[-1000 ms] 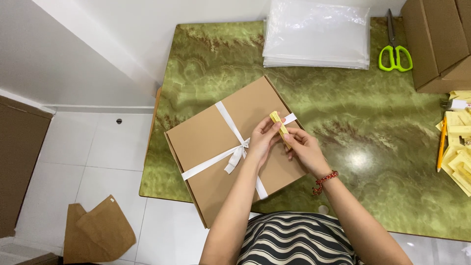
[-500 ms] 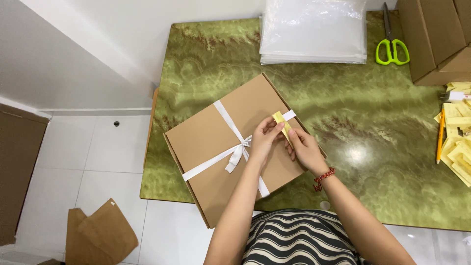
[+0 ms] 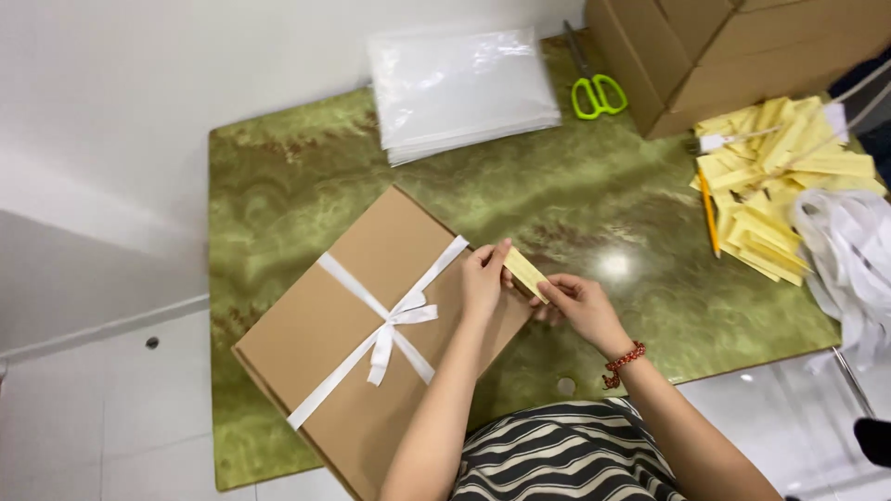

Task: The person unpacks a cardboard box, removes bubble wrap, and takes out a folded gray garment. They place the garment on a hanger and hang it on a clothing rack. The person then closes the box, ties it with a ribbon, and later opens another box to remove a purple garment.

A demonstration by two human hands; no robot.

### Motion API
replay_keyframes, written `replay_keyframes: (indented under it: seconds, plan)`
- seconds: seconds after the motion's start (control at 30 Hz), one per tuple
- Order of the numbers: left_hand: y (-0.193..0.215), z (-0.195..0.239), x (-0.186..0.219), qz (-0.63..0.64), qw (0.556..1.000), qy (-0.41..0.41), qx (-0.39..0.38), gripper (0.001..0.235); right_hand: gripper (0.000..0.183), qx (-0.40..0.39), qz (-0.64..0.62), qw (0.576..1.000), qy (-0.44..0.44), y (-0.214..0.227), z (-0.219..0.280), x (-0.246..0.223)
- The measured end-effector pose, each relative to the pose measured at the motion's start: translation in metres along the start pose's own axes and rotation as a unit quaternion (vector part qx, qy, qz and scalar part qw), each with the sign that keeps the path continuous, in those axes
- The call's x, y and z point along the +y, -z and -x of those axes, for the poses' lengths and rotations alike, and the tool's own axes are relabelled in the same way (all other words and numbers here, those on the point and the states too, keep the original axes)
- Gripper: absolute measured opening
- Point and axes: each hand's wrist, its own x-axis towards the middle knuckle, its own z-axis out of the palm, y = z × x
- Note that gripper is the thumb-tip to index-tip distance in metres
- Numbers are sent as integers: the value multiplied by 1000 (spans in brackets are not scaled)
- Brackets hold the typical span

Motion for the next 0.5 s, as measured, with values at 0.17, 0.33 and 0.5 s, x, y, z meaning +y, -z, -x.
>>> replay_keyframes:
  seconds: [0.17,0.33,0.5]
  plan:
    - [-59,4,12,-67,992,5,-109,31,27,137,13,990,24,80,4,29]
    - [-101,-11,19,-197,965,-46,-166,34,21,276,0,961,29,142,-1,16]
    - [-100,1,60,-269,949,-46,-159,36,26,426,-59,902,24,228,-63,36]
